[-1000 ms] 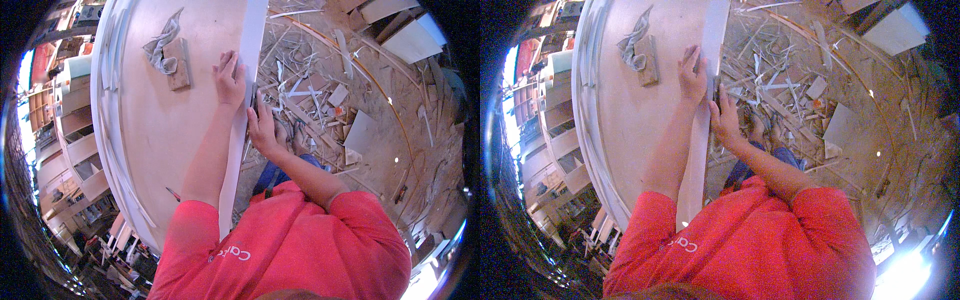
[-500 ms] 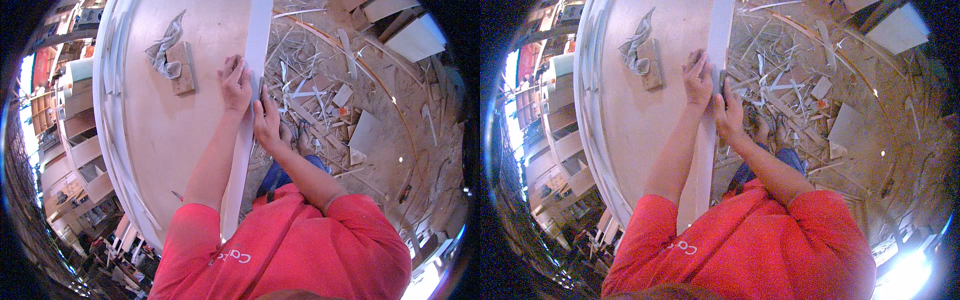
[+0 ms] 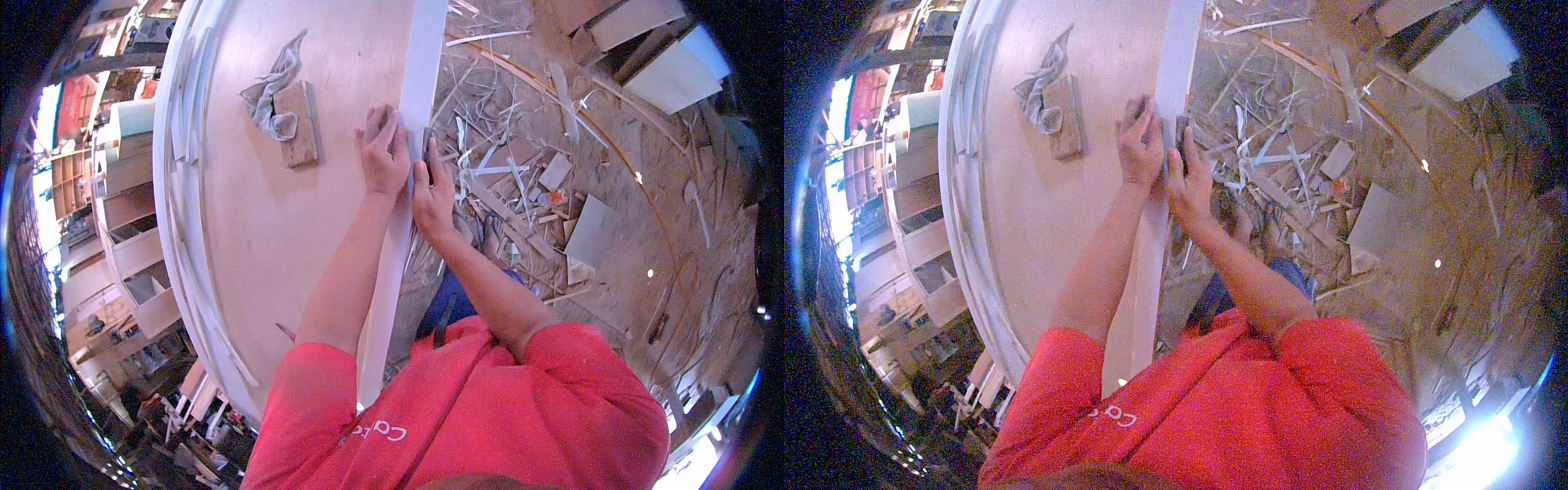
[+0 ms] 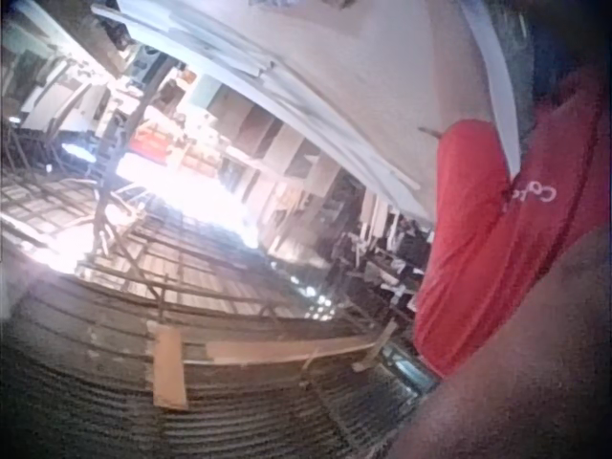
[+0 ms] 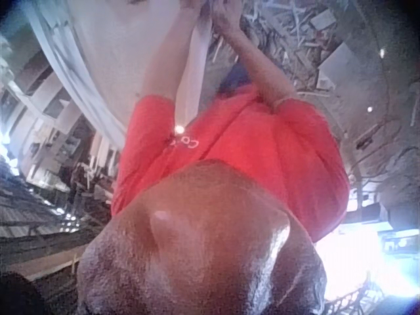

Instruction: The person trims the edges of a large white wood veneer sheet on a workbench using a utility knife. They repeatedly align the knife along the edge, cut off excess strips, and remove the trimmed pieces by hand.

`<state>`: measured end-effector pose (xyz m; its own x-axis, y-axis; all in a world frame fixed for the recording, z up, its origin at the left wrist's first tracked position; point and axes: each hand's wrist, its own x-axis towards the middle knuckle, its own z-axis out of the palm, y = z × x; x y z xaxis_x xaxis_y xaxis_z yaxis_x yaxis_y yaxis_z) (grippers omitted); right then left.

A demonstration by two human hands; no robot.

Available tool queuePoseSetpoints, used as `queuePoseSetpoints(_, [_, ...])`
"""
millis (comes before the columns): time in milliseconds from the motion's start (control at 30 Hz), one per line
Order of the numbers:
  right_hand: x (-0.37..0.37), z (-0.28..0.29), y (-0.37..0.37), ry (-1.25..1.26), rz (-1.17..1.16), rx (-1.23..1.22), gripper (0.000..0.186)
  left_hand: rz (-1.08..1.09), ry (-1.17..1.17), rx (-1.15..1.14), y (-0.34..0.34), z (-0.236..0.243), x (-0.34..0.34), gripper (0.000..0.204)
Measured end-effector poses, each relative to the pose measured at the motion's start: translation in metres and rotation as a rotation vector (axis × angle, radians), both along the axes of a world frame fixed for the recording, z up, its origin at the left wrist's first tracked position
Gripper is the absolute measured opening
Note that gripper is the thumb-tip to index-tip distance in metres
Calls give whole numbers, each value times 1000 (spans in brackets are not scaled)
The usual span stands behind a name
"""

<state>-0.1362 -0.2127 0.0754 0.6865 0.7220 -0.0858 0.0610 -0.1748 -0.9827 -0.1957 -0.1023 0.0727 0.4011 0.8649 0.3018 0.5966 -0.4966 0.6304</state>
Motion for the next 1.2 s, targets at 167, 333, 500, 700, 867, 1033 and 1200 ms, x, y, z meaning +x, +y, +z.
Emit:
queuePoseSetpoints(167, [2,5,4,89,-11,-12,56,5,72,37,0,0,-1,36])
queuePoseSetpoints(333, [16,21,26,110,-52,-44,55,1,74,48,3,-8,-7,36])
queuePoseSetpoints(500, [65,20,72,144,-36,-26,56,-12,83,7,5,-1,-3,37])
queuePoseSetpoints(700, [55,-1,83,-26,-149,20,54,-12,82,40,0,3,2,45])
queuePoseSetpoints(867, [82,7,111,36,-119,90,52,-46,185,10,-2,7,-1,45])
queuePoseSetpoints(1033, [101,14,134,45,-141,185,51,-50,159,-20,-4,9,1,45])
queuePoseSetpoints(1200, [106,3,143,-47,-187,181,49,-39,225,-4,-8,17,5,45])
